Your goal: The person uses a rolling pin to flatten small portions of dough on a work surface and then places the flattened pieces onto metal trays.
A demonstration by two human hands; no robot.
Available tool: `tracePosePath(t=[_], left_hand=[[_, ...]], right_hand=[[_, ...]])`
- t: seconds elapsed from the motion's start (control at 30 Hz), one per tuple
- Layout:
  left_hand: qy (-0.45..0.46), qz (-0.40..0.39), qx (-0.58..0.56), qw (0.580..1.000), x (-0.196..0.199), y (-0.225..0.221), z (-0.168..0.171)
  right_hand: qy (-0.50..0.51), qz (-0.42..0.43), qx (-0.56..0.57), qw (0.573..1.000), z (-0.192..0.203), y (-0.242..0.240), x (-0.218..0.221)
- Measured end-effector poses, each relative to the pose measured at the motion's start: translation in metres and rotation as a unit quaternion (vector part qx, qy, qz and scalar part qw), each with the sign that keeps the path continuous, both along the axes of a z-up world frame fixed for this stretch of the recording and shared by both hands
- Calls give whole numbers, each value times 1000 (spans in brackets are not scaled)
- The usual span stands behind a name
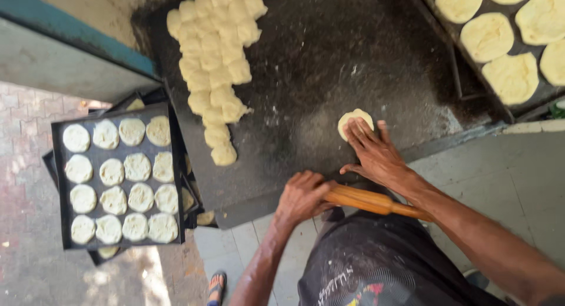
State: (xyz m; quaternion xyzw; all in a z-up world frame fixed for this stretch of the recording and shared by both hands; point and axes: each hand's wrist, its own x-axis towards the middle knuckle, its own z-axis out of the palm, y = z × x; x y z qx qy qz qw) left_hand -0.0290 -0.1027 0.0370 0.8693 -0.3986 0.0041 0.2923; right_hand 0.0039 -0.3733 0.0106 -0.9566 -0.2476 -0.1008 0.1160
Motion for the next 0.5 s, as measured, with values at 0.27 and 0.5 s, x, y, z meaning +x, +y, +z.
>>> tracePosePath(t=[0.27,0.5], left_hand=[[52,137,38,989,86,-50,-6],[237,182,77,951,188,-67,-6]], right_hand=[[186,-138,212,949,6,-79,40],[148,-39,216,964,-5,-84,182]])
